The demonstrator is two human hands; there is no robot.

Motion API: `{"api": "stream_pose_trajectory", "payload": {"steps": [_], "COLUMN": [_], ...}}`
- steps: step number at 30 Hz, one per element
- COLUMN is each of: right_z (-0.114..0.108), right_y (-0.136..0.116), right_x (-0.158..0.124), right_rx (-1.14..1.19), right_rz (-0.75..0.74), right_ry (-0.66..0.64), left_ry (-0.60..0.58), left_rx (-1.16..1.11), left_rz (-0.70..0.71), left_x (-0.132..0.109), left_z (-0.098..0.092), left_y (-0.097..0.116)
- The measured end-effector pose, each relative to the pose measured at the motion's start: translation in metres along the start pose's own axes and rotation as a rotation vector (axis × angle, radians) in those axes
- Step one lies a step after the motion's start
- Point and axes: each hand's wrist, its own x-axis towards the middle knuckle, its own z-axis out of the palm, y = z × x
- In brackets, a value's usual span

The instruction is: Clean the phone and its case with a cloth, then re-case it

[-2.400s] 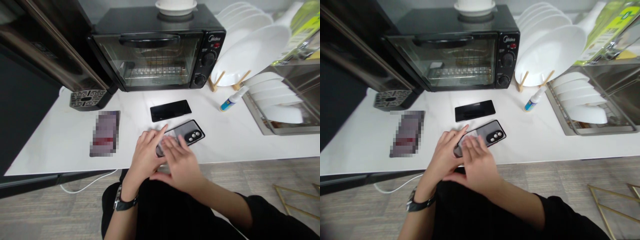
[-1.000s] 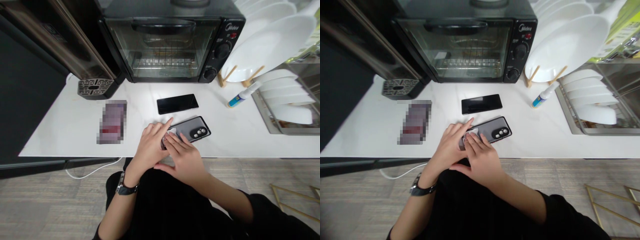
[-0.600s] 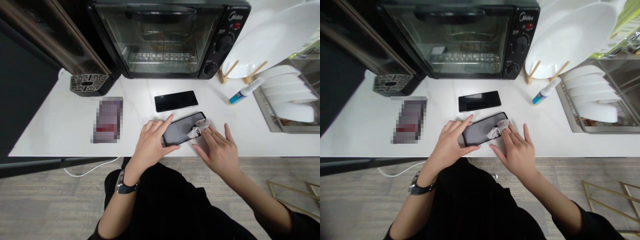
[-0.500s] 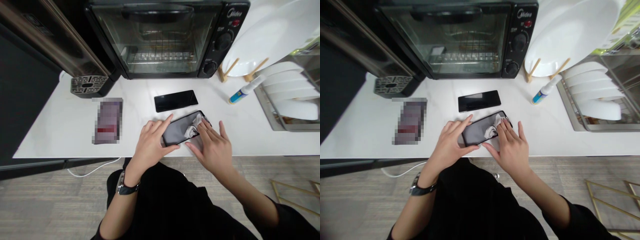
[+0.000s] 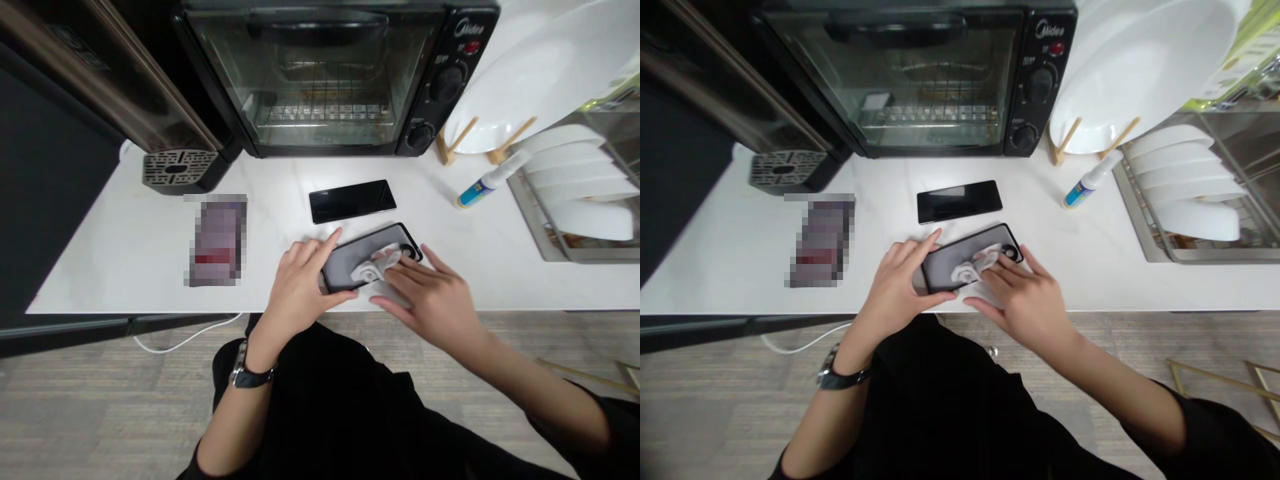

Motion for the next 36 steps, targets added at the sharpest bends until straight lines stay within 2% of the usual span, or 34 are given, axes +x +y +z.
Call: {"api": "stream_pose_trajectory", "payload": {"steps": [2,4,10,14,17,21,25,28,30,33,36], "right_z": [-0.006,-0.002,0.030,0.047,0.050,0.032,0.009,0.010,0.019,0.036,0.046], "right_y": [0.012,0.013,-0.028,-0.061,-0.069,-0.040,0.001,0.007,-0.003,-0.032,-0.060], "right_x": [-0.009,-0.011,0.021,0.042,0.041,0.020,0.004,0.009,0.021,0.041,0.050], "right_rx": [-0.101,-0.142,-0.105,0.042,0.133,0.150,-0.045,-0.126,-0.124,-0.091,-0.001], "right_rz": [0.075,0.106,0.168,0.045,-0.064,-0.123,0.027,0.130,0.162,0.173,0.088], "right_ry": [0.006,0.021,0.101,0.084,0.114,0.061,0.019,0.037,0.052,0.070,0.055], "left_ry": [-0.008,-0.027,0.006,-0.028,-0.013,0.020,0.030,0.014,0.019,0.014,0.009], "left_rx": [0.010,0.022,-0.015,-0.008,-0.002,-0.014,0.003,0.024,0.016,0.006,0.019], "left_rz": [0.000,0.002,0.011,0.026,-0.021,-0.044,-0.031,-0.017,-0.007,-0.001,0.025], "left_x": [0.001,0.003,0.002,0.001,0.000,-0.002,-0.001,0.000,0.001,0.000,-0.002], "left_z": [0.000,0.001,0.000,-0.001,-0.001,0.000,0.001,0.001,0.001,0.000,0.000], "left_y": [0.002,0.003,-0.003,-0.008,-0.006,-0.001,0.001,0.002,0.002,-0.001,-0.004]}}
